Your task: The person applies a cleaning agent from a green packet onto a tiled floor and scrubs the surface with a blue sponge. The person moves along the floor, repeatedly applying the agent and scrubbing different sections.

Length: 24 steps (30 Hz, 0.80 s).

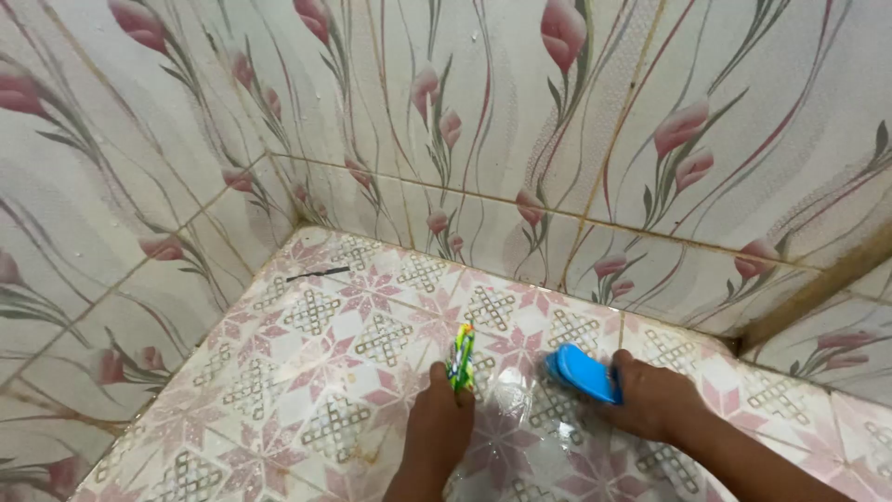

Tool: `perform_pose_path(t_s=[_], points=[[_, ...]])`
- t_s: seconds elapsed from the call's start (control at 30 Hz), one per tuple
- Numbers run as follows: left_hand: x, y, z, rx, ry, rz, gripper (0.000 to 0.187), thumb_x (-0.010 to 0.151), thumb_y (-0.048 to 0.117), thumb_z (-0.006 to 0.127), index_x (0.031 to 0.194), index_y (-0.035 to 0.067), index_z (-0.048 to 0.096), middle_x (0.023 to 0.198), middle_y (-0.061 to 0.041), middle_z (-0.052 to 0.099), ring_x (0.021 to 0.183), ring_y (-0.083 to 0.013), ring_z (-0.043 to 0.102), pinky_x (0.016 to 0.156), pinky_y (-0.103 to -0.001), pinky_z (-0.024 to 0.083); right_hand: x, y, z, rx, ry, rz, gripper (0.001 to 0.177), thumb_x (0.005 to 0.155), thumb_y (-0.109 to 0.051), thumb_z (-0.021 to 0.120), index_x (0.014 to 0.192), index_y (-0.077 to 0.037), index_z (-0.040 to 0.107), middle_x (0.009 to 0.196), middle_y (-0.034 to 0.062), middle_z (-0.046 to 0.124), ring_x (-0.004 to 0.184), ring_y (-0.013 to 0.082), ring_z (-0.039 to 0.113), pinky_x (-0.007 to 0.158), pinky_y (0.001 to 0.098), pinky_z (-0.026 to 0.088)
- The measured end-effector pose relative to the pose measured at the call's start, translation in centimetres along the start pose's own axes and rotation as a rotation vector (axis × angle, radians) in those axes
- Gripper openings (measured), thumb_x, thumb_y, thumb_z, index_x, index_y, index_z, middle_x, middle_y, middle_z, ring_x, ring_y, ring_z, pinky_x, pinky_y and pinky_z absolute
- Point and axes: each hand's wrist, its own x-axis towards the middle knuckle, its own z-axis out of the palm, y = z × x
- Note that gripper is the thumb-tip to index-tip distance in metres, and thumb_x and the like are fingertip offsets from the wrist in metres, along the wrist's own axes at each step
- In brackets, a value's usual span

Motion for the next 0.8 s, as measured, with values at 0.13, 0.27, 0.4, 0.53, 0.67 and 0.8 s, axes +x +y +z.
perform_pose_path(t_s=[0.13, 0.27, 0.4, 0.53, 0.67, 0.8], points=[[1.0, -0.3, -2.0, -0.007, 0.075, 0.053, 0.034, 0.096, 0.029, 0.049, 0.128, 0.02, 0.043, 0.09, -0.02, 0.074, 0.086, -0.0453, 0.07, 0.078, -0.056, 0.051, 0.5, -2.3, -0.5, 0.113, -0.028, 0.005, 0.074, 0.079, -0.064, 0.068, 0.135, -0.022, 0.046, 0.115, 0.0014, 0.076, 0.101, 0.0257, 0.075, 0.088, 0.038, 0.058], [3.6, -1.9, -4.2, -0.142, -0.03, -0.06, 0.071, 0.084, 0.031, 0.068, 0.138, 0.011, 0.027, 0.107, -0.017, 0.07, 0.093, -0.0337, 0.071, 0.082, -0.044, 0.056, 0.4, -4.3, -0.6, 0.303, -0.071, -0.019, 0.066, 0.078, -0.06, 0.069, 0.126, -0.018, 0.056, 0.106, 0.0011, 0.078, 0.093, 0.021, 0.075, 0.084, 0.0339, 0.057], [5.4, -1.4, -7.2, -0.063, -0.05, -0.159, 0.067, 0.079, 0.012, 0.069, 0.133, -0.003, 0.031, 0.112, -0.021, 0.059, 0.097, -0.0338, 0.067, 0.082, -0.041, 0.059, 0.3, -5.4, -0.4, 0.421, -0.104, -0.058, 0.064, 0.081, -0.056, 0.067, 0.127, -0.013, 0.057, 0.101, 0.0038, 0.077, 0.085, 0.0186, 0.073, 0.079, 0.0321, 0.056], [6.0, -1.6, -9.5, -0.146, 0.073, -0.073, 0.043, 0.08, 0.001, 0.048, 0.122, -0.005, 0.046, 0.109, -0.025, 0.065, 0.099, -0.0391, 0.068, 0.091, -0.046, 0.055, -0.5, -6.8, -1.3, 0.481, -0.116, -0.056, 0.061, 0.079, -0.053, 0.067, 0.126, -0.014, 0.058, 0.1, 0.0024, 0.079, 0.086, 0.0178, 0.074, 0.08, 0.0313, 0.056], [5.5, -0.4, -12.7, 0.058, 0.102, -0.082, 0.037, 0.088, 0.006, 0.052, 0.123, -0.004, 0.051, 0.113, -0.027, 0.069, 0.105, -0.0429, 0.07, 0.094, -0.051, 0.055, -1.3, -7.9, -1.8, 0.546, -0.135, -0.025, 0.058, 0.078, -0.05, 0.069, 0.123, -0.015, 0.06, 0.099, 0.0019, 0.078, 0.085, 0.0162, 0.072, 0.078, 0.0289, 0.056], [3.7, 1.8, -15.6, 0.167, 0.172, -0.12, 0.023, 0.091, 0.011, 0.057, 0.11, 0.002, 0.065, 0.109, -0.021, 0.071, 0.103, -0.0392, 0.07, 0.091, -0.049, 0.055, -2.6, -9.3, -3.2, 0.586, -0.171, -0.022, 0.055, 0.081, -0.046, 0.069, 0.126, -0.015, 0.06, 0.1, 0.0007, 0.082, 0.085, 0.0139, 0.075, 0.078, 0.0267, 0.055]])
